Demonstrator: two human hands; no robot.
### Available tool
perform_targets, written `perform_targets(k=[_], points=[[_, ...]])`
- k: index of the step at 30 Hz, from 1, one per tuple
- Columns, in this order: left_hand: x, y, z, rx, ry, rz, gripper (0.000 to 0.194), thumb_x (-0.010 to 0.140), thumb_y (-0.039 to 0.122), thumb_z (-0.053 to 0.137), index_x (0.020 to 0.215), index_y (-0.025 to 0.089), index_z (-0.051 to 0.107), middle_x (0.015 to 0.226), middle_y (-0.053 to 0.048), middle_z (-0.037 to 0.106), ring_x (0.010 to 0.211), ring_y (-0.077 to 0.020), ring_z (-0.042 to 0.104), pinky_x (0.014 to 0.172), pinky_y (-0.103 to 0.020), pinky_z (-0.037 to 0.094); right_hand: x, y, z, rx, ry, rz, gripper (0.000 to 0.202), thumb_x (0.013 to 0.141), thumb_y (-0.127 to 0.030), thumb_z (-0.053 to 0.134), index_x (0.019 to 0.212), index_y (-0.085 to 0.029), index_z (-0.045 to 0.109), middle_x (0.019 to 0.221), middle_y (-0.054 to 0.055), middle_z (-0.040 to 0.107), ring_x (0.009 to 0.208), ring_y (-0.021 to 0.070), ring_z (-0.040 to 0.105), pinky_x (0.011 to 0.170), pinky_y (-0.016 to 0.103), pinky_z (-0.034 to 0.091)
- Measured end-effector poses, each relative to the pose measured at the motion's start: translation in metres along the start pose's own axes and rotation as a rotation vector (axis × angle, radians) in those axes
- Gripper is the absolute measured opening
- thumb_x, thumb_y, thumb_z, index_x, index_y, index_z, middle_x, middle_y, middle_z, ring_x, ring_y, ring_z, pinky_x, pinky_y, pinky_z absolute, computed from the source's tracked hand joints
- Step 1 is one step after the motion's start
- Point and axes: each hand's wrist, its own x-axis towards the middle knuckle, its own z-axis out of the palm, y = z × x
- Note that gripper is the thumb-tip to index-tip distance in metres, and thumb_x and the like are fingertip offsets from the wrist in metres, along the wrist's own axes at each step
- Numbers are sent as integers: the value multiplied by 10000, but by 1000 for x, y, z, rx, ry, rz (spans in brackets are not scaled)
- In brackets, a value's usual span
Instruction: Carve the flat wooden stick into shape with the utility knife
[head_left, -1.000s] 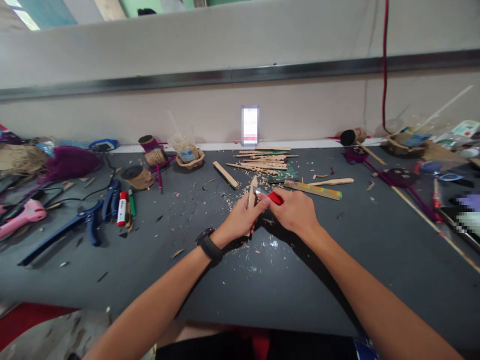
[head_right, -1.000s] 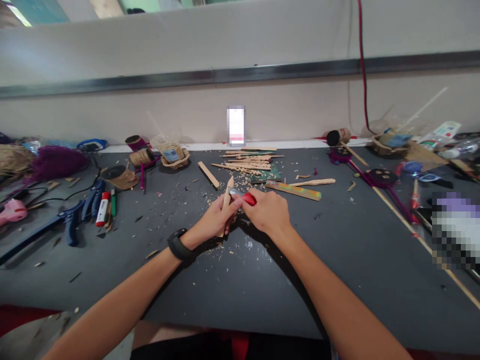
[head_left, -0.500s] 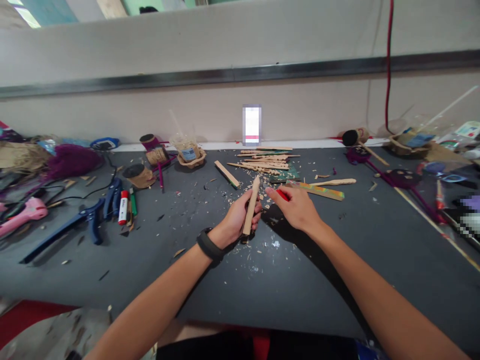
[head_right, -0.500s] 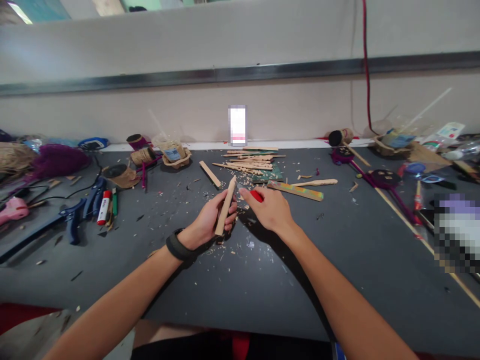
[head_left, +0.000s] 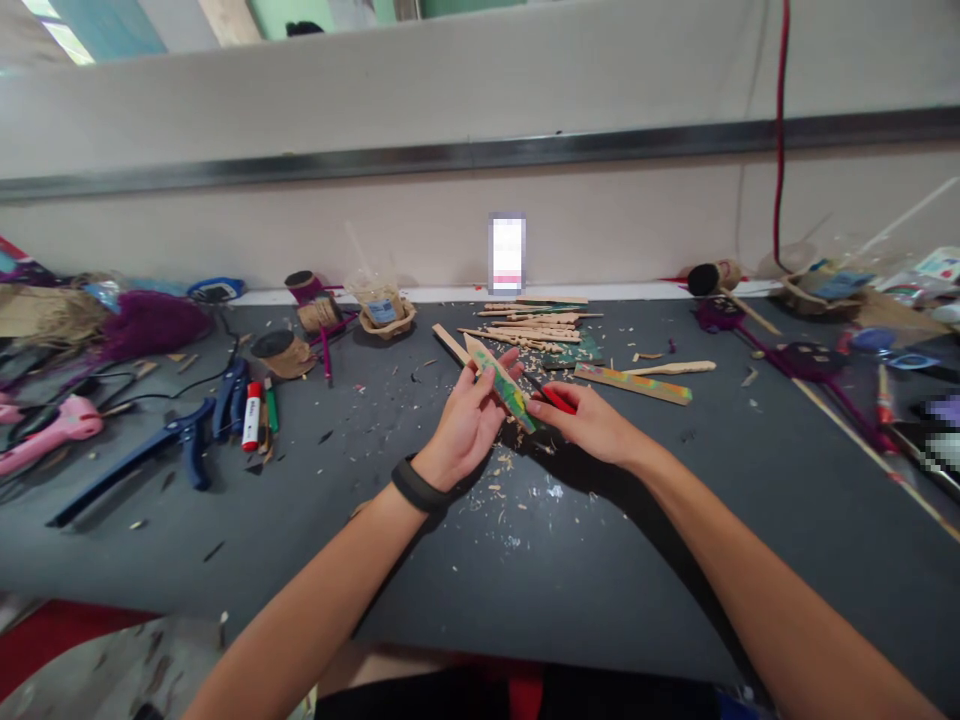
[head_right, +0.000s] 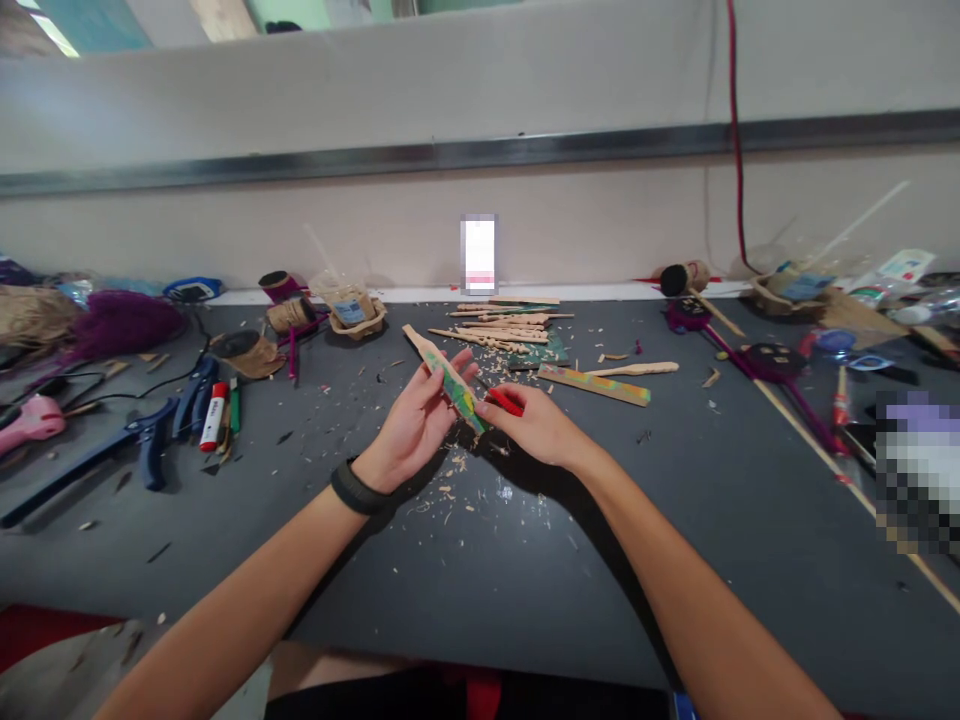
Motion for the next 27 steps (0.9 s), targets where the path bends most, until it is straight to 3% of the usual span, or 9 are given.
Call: perform_targets(k=[3, 10, 14, 18, 21, 27], points=[[0, 1, -1, -4, 4, 11, 198, 941, 180, 743, 1074, 219, 602, 1326, -92, 751, 1240, -219, 712, 1005, -357, 593, 3, 2, 0, 77, 56, -20, 413, 829, -600, 793, 980, -235, 672, 887, 28, 684, 729, 177, 565, 634, 320, 451], [3, 7, -5, 78, 126, 0, 94, 978, 220, 730, 1049, 159, 721, 1126, -70, 805, 929, -115, 751, 869, -246, 619, 14, 5, -18, 141, 493, -34, 551, 804, -785, 711, 961, -265, 624, 635, -61, 454, 553, 157, 421, 523, 316, 336], [2, 7, -3, 116, 130, -67, 120, 979, 143, 711, 1071, 134, 786, 1043, -62, 814, 908, -101, 765, 895, -223, 625, 15, 7, -24, 57, 654, -78, 546, 873, -792, 642, 1017, -265, 656, 674, -30, 496, 604, 179, 480, 538, 320, 379], [2, 3, -4, 160, 108, -103, 150, 884, 108, 809, 1031, 131, 820, 1045, -63, 828, 940, -116, 785, 889, -203, 606, 17, 10, -27, 37, 714, -114, 555, 942, -759, 592, 1141, -247, 677, 730, 8, 564, 624, 185, 527, 528, 322, 390], [3, 0, -7, 167, 98, -82, 215, 779, 133, 909, 979, 133, 829, 981, -54, 831, 902, -120, 782, 909, -227, 590, 19, 10, -28, 116, 762, -177, 552, 918, -747, 649, 1148, -246, 681, 739, -8, 566, 603, 158, 523, 510, 298, 392], [6, -1, -10, 137, 102, 8, 328, 665, 171, 989, 941, 166, 812, 957, -27, 817, 852, -94, 743, 890, -238, 562, 16, 6, -22, 273, 728, -197, 491, 878, -691, 740, 1132, -276, 668, 642, -83, 417, 456, 102, 355, 414, 270, 285]])
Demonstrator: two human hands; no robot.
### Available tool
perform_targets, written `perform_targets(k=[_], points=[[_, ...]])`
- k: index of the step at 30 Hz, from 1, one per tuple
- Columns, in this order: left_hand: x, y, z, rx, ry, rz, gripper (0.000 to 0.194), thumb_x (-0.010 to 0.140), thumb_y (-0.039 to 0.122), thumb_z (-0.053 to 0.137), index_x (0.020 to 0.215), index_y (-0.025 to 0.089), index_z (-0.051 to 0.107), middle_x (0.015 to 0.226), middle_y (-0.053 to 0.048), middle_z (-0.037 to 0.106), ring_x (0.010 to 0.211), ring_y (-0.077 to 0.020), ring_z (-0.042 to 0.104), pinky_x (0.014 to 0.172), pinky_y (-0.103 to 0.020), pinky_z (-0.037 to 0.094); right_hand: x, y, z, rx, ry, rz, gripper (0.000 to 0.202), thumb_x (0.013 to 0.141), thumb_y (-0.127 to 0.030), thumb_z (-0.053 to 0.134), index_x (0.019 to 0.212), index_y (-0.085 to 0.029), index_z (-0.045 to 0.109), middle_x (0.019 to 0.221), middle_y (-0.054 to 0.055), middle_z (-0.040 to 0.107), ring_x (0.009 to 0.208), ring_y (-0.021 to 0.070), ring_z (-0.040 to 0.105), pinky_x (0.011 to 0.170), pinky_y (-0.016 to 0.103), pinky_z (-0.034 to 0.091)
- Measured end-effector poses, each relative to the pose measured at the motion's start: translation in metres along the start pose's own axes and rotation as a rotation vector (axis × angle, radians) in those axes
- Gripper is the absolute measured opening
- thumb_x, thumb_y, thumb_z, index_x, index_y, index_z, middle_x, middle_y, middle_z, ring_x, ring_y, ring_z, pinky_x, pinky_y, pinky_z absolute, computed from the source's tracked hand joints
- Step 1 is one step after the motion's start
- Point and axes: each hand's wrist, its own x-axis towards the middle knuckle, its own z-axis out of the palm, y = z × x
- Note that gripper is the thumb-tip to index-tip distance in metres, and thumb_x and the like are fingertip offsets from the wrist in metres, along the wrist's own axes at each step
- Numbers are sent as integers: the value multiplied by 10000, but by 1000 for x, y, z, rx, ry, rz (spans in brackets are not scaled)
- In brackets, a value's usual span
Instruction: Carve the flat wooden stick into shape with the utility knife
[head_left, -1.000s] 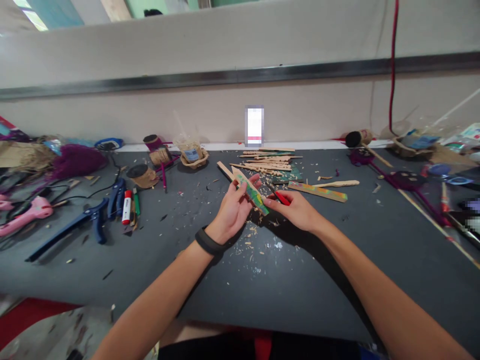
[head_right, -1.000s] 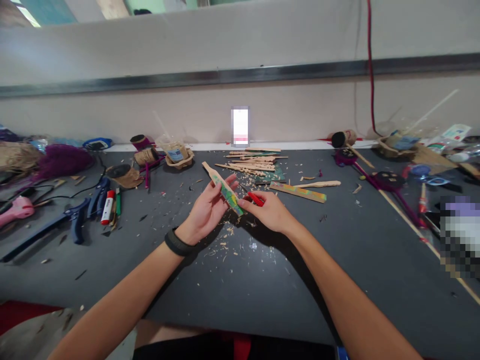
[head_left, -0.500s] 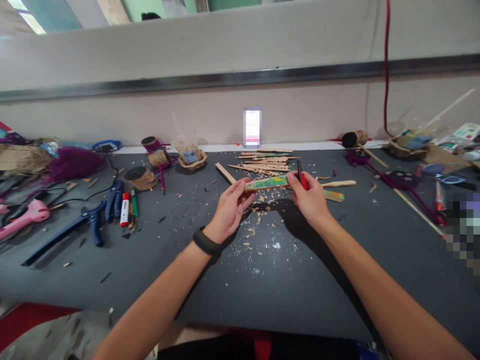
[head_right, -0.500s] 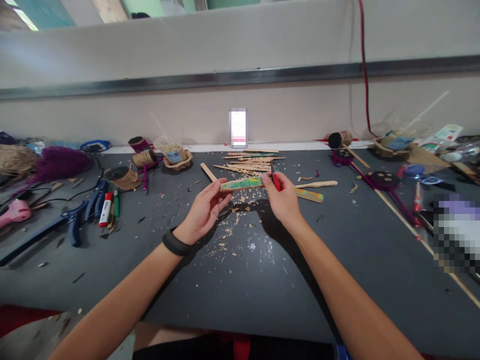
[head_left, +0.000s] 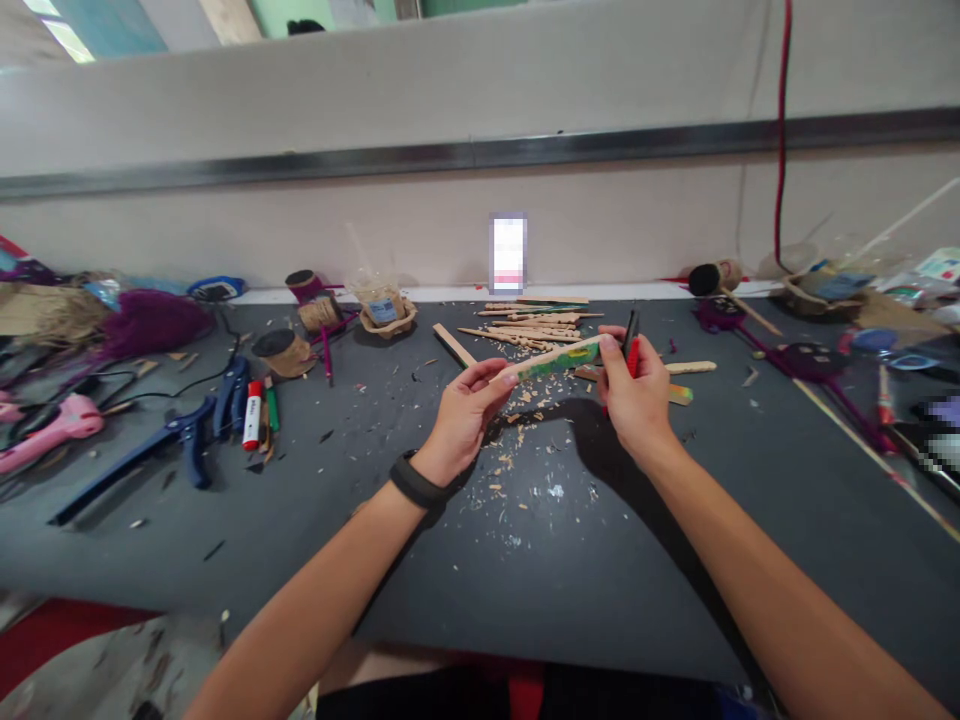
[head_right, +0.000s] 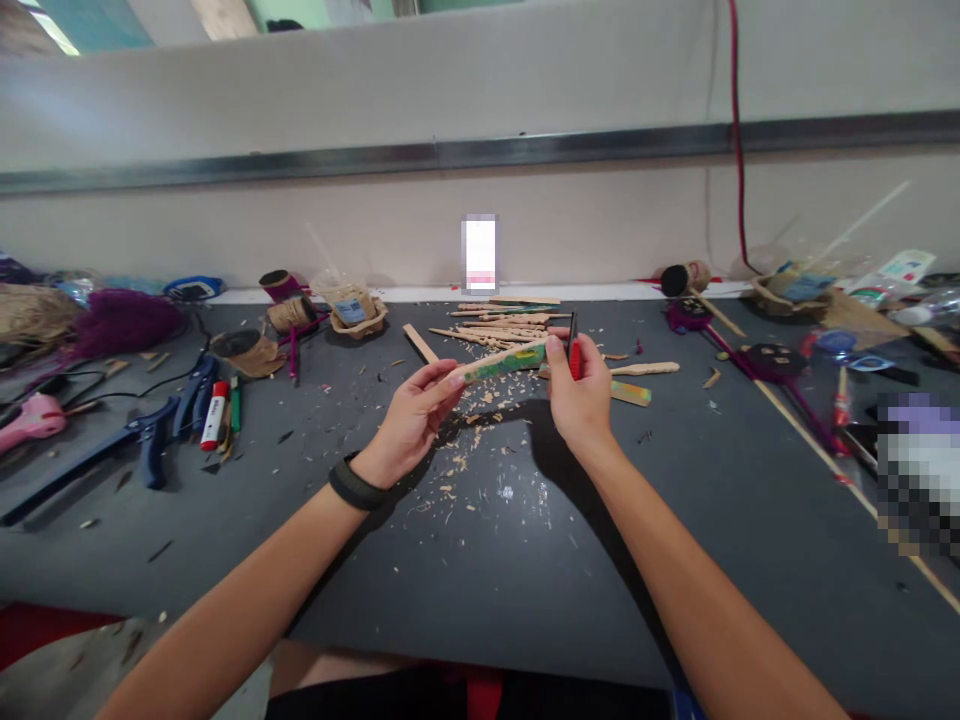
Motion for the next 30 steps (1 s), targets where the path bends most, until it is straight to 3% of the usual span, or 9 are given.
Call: perform_targets(k=[3, 7, 11, 13, 16, 19, 23, 27, 30], points=[[1, 0, 0, -1, 1, 85, 370, 643, 153, 996, 945, 175, 784, 984, -18, 812, 875, -90, 735, 888, -230, 554, -2, -2, 0, 70, -51, 57, 462, 879, -638, 751, 1176, -298, 654, 623, -99, 370, 422, 94, 286, 393, 270, 230], [1, 2, 1, 6, -9, 223, 373, 665, 116, 979, 933, 183, 729, 1024, -16, 807, 936, -95, 730, 914, -221, 546, -3, -1, -1, 84, -148, 119, 465, 926, -590, 702, 1294, -311, 645, 633, -91, 424, 410, 92, 272, 392, 267, 211], [5, 5, 0, -160, 45, 152, 294, 805, 111, 894, 1013, 191, 702, 1031, -10, 786, 908, -84, 725, 912, -213, 555, -11, 0, 2, 37, -290, 197, 529, 926, -615, 691, 1339, -286, 666, 602, -103, 390, 389, 93, 289, 390, 271, 221], [7, 3, 0, -218, 77, 94, 148, 936, 211, 806, 1030, 172, 698, 1046, -42, 777, 930, -104, 731, 924, -236, 570, -18, -2, 5, -16, -388, 191, 512, 924, -609, 701, 1313, -275, 695, 637, -78, 509, 424, 108, 389, 416, 279, 310], [7, -1, -1, -233, 96, -9, 239, 1058, 401, 645, 1003, 170, 665, 949, -58, 745, 856, -141, 725, 817, -276, 600, -29, -9, 9, -140, -610, 51, 385, 925, -554, 741, 1187, -273, 776, 971, 28, 776, 799, 188, 702, 722, 343, 560], [3, 0, 1, -244, 39, -115, 304, 1100, 465, 532, 1019, 192, 638, 701, 33, 575, 570, -92, 571, 603, -216, 526, -34, -14, 7, -219, -834, 37, 380, 990, -587, 665, 1182, -289, 803, 1123, 45, 818, 1021, 241, 744, 945, 429, 569], [-4, 7, 6, -256, -79, -202, 373, 1141, 446, 383, 968, 203, 608, 613, 60, 437, 437, -67, 391, 453, -167, 377, -32, -9, 3, -376, -703, -49, 504, 999, -677, 608, 1234, -265, 780, 1185, 84, 808, 1091, 286, 736, 1007, 488, 550], [-9, 9, 9, -197, -145, -309, 461, 1132, 388, 324, 808, 171, 569, 641, 18, 476, 461, -79, 433, 436, -185, 392, -31, -6, 3, -470, -627, -226, 519, 1065, -666, 487, 1210, -241, 746, 1169, 99, 787, 1040, 270, 725, 940, 439, 559], [-12, 7, 10, -134, -161, -356, 403, 1094, 351, 378, 836, 154, 617, 683, -6, 518, 503, -97, 493, 442, -199, 429, -32, -9, 4, -535, -628, -296, 451, 1082, -619, 487, 1166, -248, 729, 1088, 82, 776, 934, 240, 710, 832, 385, 548]])
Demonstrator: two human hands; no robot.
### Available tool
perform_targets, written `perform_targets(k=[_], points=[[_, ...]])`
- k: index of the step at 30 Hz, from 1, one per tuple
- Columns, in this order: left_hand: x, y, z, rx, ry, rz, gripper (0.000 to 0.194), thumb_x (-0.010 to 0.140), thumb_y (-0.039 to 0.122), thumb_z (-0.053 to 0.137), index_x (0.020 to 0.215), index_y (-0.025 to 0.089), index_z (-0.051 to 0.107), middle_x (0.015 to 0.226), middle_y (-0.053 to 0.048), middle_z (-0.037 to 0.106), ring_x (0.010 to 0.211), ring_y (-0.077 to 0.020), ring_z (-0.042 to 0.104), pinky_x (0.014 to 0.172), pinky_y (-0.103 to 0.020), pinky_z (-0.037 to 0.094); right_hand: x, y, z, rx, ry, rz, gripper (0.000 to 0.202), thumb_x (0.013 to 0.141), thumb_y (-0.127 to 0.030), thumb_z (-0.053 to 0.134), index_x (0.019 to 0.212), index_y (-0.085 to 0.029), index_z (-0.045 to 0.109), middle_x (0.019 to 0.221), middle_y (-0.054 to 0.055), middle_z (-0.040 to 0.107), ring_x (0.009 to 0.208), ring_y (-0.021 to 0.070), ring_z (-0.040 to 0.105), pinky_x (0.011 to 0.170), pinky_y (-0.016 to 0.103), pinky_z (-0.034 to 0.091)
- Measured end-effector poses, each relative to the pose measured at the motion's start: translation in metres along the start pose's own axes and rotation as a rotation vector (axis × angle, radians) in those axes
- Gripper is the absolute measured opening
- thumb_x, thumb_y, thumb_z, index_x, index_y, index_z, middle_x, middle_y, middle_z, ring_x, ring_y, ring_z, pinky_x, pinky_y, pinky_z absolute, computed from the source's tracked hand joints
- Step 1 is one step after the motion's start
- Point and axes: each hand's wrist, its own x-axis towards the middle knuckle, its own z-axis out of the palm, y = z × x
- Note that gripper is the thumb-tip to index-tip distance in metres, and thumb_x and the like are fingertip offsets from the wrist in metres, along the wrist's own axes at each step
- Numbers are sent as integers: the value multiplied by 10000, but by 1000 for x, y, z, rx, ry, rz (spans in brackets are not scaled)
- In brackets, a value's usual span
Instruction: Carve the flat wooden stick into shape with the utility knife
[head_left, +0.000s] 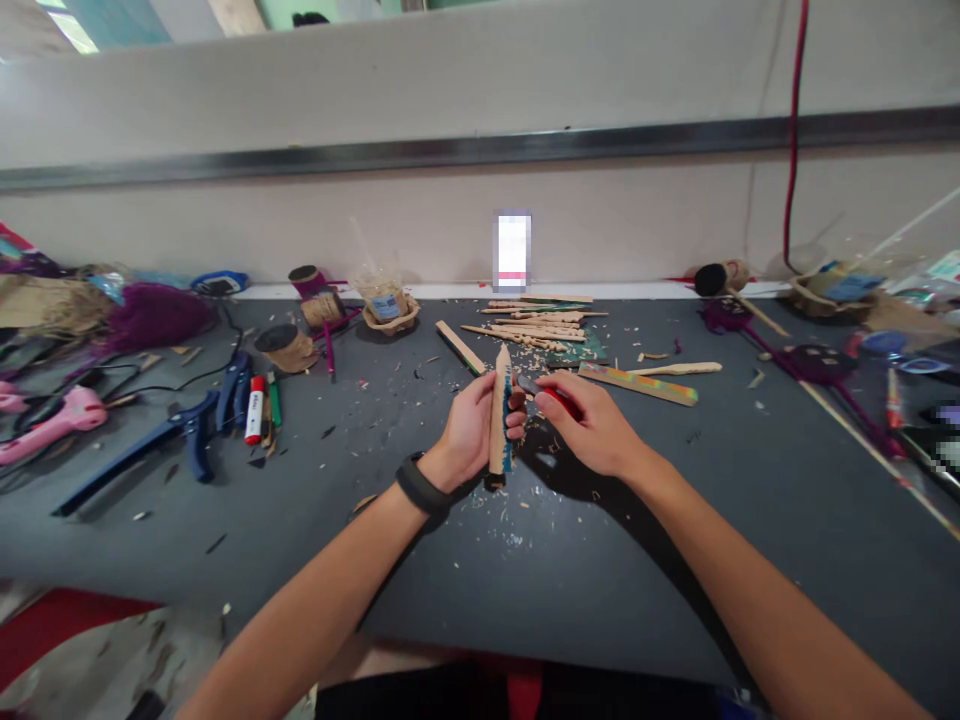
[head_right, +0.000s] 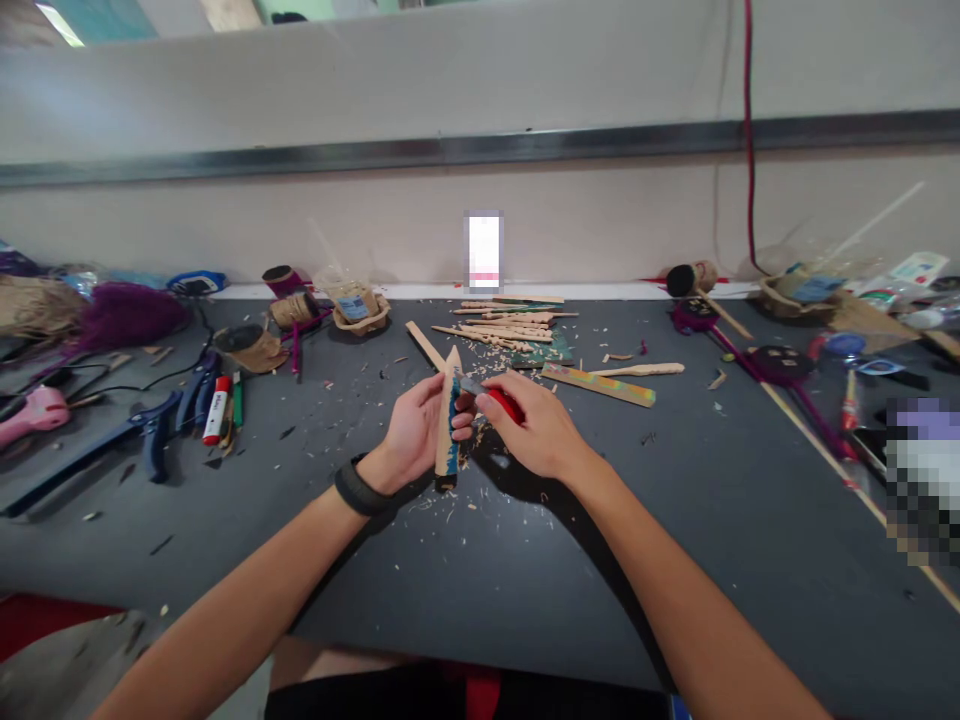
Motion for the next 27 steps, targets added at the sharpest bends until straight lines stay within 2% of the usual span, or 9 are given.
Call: perform_targets(k=[3, 8, 10, 12, 14, 16, 19, 22, 27], points=[[-1, -3, 0, 80, 10, -31, 407, 1097, 408, 400, 838, 169, 603, 657, 11, 504, 474, -91, 468, 400, -184, 386, 0, -2, -1, -75, -3, -2, 391, 1085, -569, 505, 1155, -253, 725, 1084, 76, 776, 930, 239, 705, 811, 374, 526], [3, -4, -5, 290, -78, -158, 652, 1098, 641, 258, 676, 198, 482, 500, 66, 311, 362, -57, 252, 344, -166, 265, 0, -4, -3, -151, -18, 17, 376, 1079, -539, 509, 1177, -269, 752, 1076, 71, 806, 930, 254, 726, 794, 374, 503], [4, -6, -8, 324, -85, -149, 679, 1079, 695, 240, 660, 206, 453, 507, 68, 301, 364, -52, 238, 344, -168, 237, -1, -6, -4, -203, -23, 59, 373, 1071, -545, 515, 1191, -295, 764, 1043, 58, 817, 908, 261, 732, 770, 371, 488], [4, -8, -10, 357, -64, -84, 631, 1046, 723, 373, 685, 213, 462, 535, 69, 338, 373, -50, 254, 347, -174, 216, -1, -8, -4, -264, -25, 110, 388, 1061, -575, 516, 1184, -312, 774, 1003, 52, 821, 884, 270, 733, 739, 365, 467], [3, -11, -10, 407, -29, 47, 483, 965, 630, 660, 760, 212, 529, 563, 75, 403, 389, -44, 293, 362, -172, 204, -1, -10, -4, -323, -18, 147, 409, 1049, -608, 512, 1145, -315, 781, 980, 52, 821, 871, 277, 729, 707, 357, 438], [2, -14, -9, 427, -9, 181, 315, 854, 408, 865, 880, 215, 617, 597, 74, 486, 426, -46, 372, 398, -165, 241, -1, -11, -3, -384, -5, 172, 418, 1034, -627, 512, 1087, -312, 782, 940, 52, 814, 838, 274, 716, 675, 347, 397], [1, -18, -9, 386, -30, 258, 291, 812, 255, 901, 1003, 221, 684, 611, 60, 554, 488, -72, 486, 472, -177, 346, -1, -14, -3, -467, -10, 231, 423, 1021, -633, 505, 986, -307, 771, 844, 46, 787, 762, 258, 677, 637, 336, 323], [3, -21, -11, 476, -48, 229, 269, 880, 385, 849, 957, 222, 650, 542, 81, 495, 412, -67, 432, 434, -193, 328, 1, -16, -3, -524, -15, 293, 414, 1020, -596, 493, 894, -291, 744, 789, 46, 755, 715, 240, 639, 623, 329, 277], [4, -20, -12, 733, -70, 184, 472, 935, 649, 702, 838, 244, 483, 527, 90, 464, 335, -69, 419, 362, -201, 324, 1, -17, -2, -587, -11, 316, 452, 1024, -613, 468, 848, -272, 706, 744, 49, 717, 680, 223, 604, 612, 326, 233]])
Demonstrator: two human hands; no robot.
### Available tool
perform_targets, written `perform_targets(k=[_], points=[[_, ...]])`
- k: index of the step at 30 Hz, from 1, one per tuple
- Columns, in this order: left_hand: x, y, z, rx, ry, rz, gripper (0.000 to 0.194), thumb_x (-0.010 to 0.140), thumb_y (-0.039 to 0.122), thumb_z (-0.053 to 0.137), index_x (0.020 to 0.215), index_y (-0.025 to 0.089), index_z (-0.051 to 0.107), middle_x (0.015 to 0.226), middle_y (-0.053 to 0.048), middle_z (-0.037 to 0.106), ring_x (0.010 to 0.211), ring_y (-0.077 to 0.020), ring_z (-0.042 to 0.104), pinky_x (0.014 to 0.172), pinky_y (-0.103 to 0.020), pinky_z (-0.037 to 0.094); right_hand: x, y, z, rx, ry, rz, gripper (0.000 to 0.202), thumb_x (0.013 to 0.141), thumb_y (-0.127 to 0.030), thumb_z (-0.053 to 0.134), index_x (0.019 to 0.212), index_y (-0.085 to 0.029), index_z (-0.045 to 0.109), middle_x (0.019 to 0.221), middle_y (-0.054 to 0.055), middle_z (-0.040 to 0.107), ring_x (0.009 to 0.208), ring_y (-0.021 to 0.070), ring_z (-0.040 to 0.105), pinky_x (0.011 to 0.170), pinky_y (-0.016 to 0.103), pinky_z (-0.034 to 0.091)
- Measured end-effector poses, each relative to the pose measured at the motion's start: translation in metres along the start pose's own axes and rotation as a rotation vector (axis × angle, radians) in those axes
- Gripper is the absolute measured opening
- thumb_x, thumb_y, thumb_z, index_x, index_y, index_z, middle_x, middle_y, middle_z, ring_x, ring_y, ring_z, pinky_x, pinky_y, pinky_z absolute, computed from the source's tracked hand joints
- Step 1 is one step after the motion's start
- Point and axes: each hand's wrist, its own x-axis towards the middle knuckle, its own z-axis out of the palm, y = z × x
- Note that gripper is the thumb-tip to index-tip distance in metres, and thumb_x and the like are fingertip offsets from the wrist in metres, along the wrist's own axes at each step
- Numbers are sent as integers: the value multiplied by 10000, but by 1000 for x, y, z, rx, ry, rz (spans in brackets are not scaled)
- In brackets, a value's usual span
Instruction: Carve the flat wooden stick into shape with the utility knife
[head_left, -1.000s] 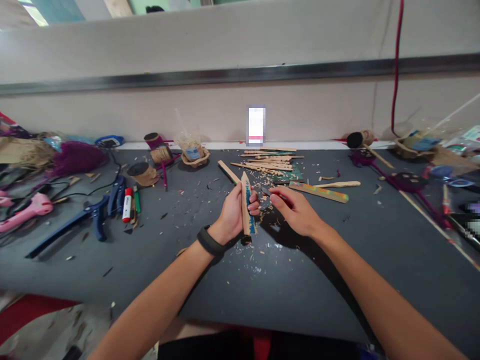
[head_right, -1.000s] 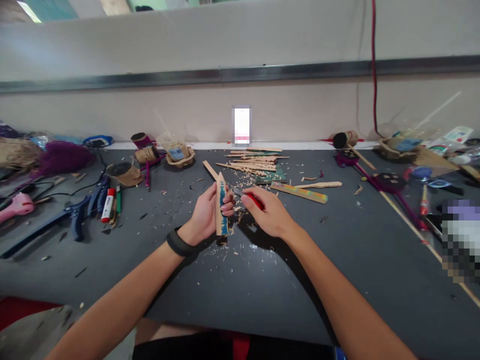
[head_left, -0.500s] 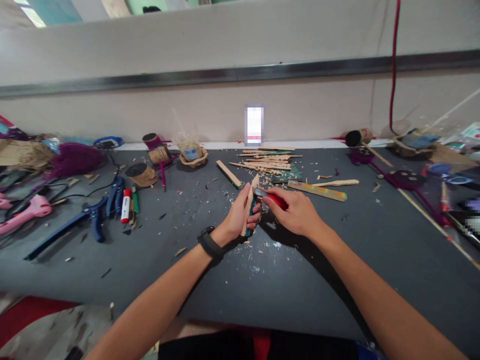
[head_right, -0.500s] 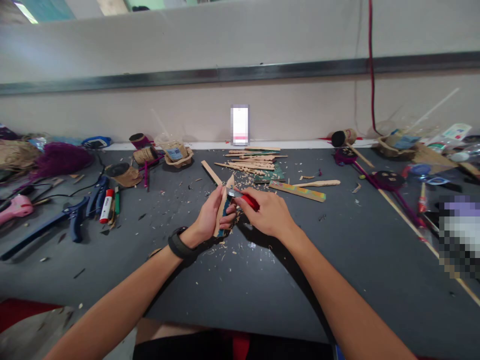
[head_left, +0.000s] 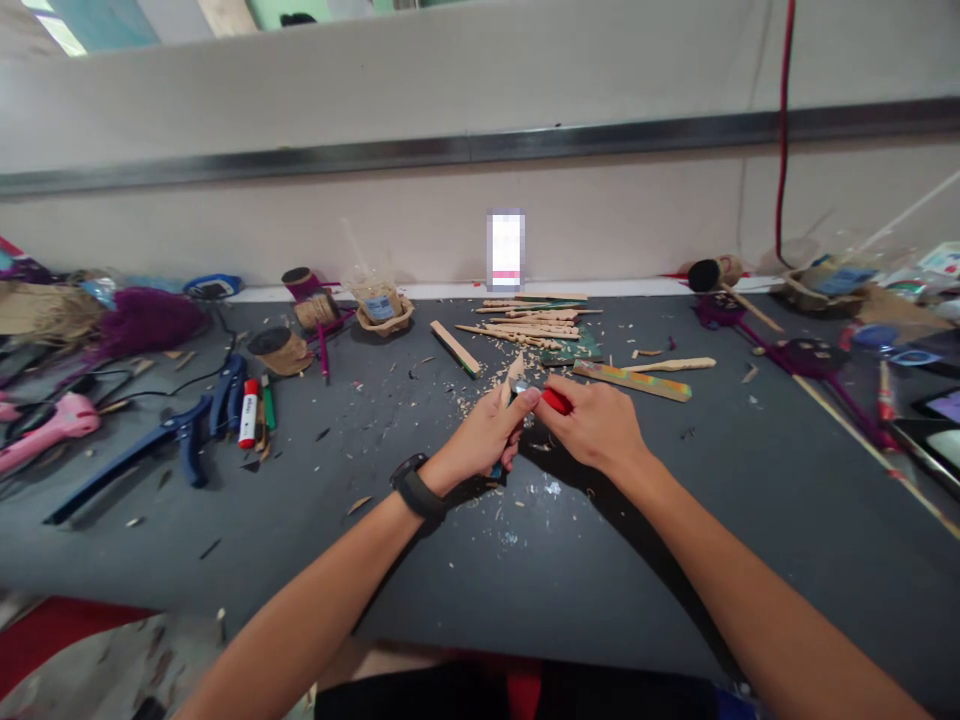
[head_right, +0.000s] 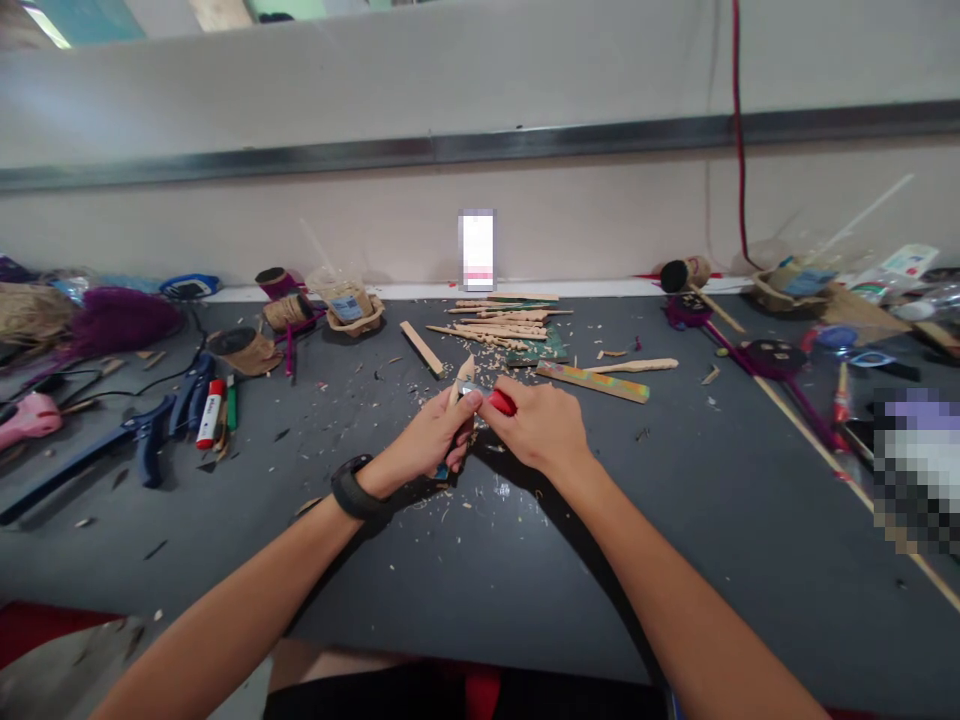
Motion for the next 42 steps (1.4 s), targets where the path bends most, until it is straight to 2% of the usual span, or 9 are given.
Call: perform_targets(k=[7, 13, 17, 21, 25, 32, 42], points=[[-4, 12, 1, -67, 41, -110, 485, 911, 628, 754, 791, 249, 477, 503, 86, 445, 327, -55, 352, 354, -209, 272, -4, -4, 6, -78, 15, 25, 584, 1038, -742, 404, 872, -268, 703, 741, 61, 719, 649, 223, 604, 594, 321, 201], [-5, 1, 8, -35, 182, -93, 420, 938, 570, 752, 806, 249, 515, 445, 94, 442, 294, -66, 357, 355, -215, 209, -1, -8, 9, -93, 102, 141, 699, 1029, -814, 322, 900, -256, 723, 740, 95, 720, 600, 228, 588, 584, 317, 221], [-2, -4, 11, -78, 122, -165, 513, 948, 646, 696, 731, 250, 452, 444, 86, 420, 296, -67, 354, 347, -221, 238, 3, -2, 3, -44, 205, 187, 720, 1027, -820, 321, 845, -245, 714, 728, 101, 709, 624, 237, 595, 589, 319, 246], [2, 4, 7, -177, 152, -182, 529, 989, 733, 545, 783, 247, 510, 482, 70, 453, 313, -79, 369, 344, -223, 288, 5, 8, 3, -8, 124, 195, 713, 1008, -840, 341, 798, -251, 684, 738, 92, 702, 652, 243, 591, 596, 320, 255], [5, 7, 1, -268, 144, -207, 539, 1012, 738, 462, 845, 238, 577, 501, 45, 502, 312, -93, 400, 334, -220, 300, 6, 10, 5, 36, 46, 163, 687, 1010, -827, 352, 791, -253, 660, 767, 87, 706, 688, 248, 595, 602, 323, 257], [4, 11, -4, -423, -2, -279, 499, 1085, 575, 273, 900, 226, 579, 485, 49, 491, 291, -98, 377, 317, -204, 338, 3, 5, 6, 142, 31, 85, 673, 997, -834, 373, 763, -258, 630, 706, 55, 664, 645, 225, 558, 591, 315, 283], [0, 16, -6, -484, -29, -252, 449, 1063, 486, 283, 871, 215, 585, 499, 34, 475, 319, -108, 396, 308, -206, 347, 3, 7, 6, 211, 64, 76, 658, 980, -846, 412, 816, -264, 671, 756, 66, 708, 706, 241, 593, 626, 324, 313]])
